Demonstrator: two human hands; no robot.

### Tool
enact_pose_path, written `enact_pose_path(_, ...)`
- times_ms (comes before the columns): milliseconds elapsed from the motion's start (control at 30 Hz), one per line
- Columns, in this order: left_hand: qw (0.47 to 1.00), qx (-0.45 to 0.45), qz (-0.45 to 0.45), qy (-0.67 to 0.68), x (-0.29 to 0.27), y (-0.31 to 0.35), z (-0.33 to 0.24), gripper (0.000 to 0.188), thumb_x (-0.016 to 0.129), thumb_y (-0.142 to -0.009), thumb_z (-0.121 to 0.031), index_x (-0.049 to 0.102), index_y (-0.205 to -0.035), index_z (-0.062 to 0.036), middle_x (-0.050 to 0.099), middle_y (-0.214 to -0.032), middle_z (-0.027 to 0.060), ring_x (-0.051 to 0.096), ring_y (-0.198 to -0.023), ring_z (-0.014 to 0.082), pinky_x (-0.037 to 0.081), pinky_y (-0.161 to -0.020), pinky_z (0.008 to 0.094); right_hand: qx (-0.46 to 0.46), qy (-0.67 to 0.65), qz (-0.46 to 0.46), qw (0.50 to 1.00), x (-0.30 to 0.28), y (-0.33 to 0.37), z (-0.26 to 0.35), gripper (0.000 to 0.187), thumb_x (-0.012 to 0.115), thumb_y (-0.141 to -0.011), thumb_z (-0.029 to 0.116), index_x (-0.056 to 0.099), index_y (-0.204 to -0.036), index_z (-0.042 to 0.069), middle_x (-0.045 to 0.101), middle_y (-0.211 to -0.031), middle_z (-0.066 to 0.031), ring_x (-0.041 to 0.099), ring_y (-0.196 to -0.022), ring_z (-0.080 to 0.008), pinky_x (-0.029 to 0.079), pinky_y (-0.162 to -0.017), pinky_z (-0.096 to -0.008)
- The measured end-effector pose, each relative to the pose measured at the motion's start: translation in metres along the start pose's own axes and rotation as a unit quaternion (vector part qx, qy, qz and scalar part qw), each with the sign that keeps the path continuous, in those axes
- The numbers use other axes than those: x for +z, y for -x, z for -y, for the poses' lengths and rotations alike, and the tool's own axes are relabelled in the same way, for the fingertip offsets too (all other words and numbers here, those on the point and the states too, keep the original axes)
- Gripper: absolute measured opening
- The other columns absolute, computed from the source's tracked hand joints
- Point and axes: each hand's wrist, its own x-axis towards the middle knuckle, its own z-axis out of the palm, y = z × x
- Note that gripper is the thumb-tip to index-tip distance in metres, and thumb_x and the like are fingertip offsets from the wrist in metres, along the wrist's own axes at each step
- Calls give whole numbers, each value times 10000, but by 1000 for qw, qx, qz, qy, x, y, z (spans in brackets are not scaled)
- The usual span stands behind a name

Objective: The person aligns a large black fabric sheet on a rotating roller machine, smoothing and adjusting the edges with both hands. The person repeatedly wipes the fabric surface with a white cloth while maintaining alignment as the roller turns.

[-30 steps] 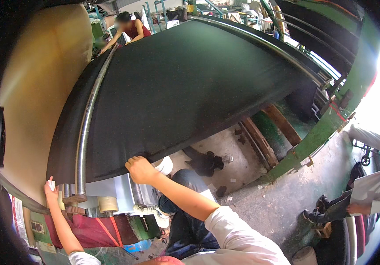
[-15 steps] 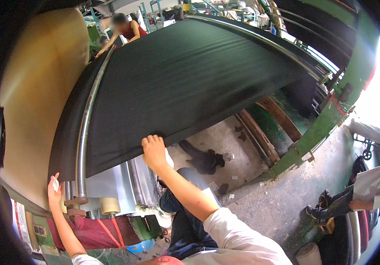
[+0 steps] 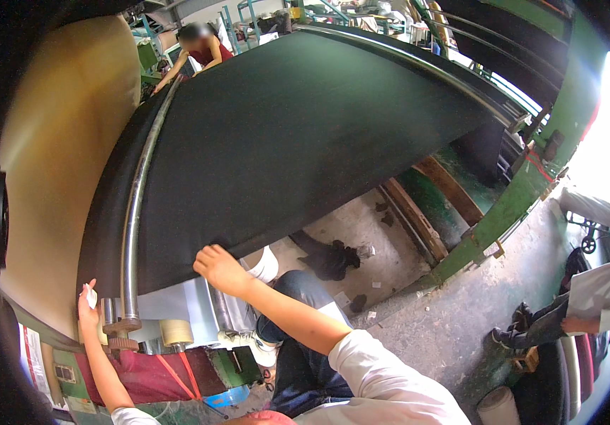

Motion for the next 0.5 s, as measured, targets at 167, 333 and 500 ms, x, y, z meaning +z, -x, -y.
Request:
enact_pose_path(167, 981, 1, -141, 135, -95, -11, 0, 428, 336, -1022, -417, 661, -1231, -234, 649, -1035, -28, 542, -922, 171, 408, -877, 376, 198, 103, -171, 960, -18, -18, -16, 251, 597, -666, 7, 616, -908, 74, 561, -980, -97, 529, -1021, -318, 399, -926, -431)
enact_pose_path(333, 969, -31, -194, 147, -76, -26, 15, 433, 314, -1026, -399, 688, -1176, -240, 642, -954, -30, 551, -815, 137, 470, -732, 299, 181, 58, -56, 980, -23, -3, -27, 185, 597, -589, 22, 565, -769, 53, 551, -811, -109, 548, -846, -312, 423, -788, -411)
enact_pose_path(500, 994, -20, -65, 86, -29, -36, 23, 414, 346, -1010, -425, 677, -1191, -254, 637, -948, -46, 527, -848, 146, 442, -703, 334, 56, 39, 72, 995, -7, 7, -12, 144, 616, -650, 85, 552, -769, 35, 546, -791, -127, 555, -798, -286, 437, -741, -391)
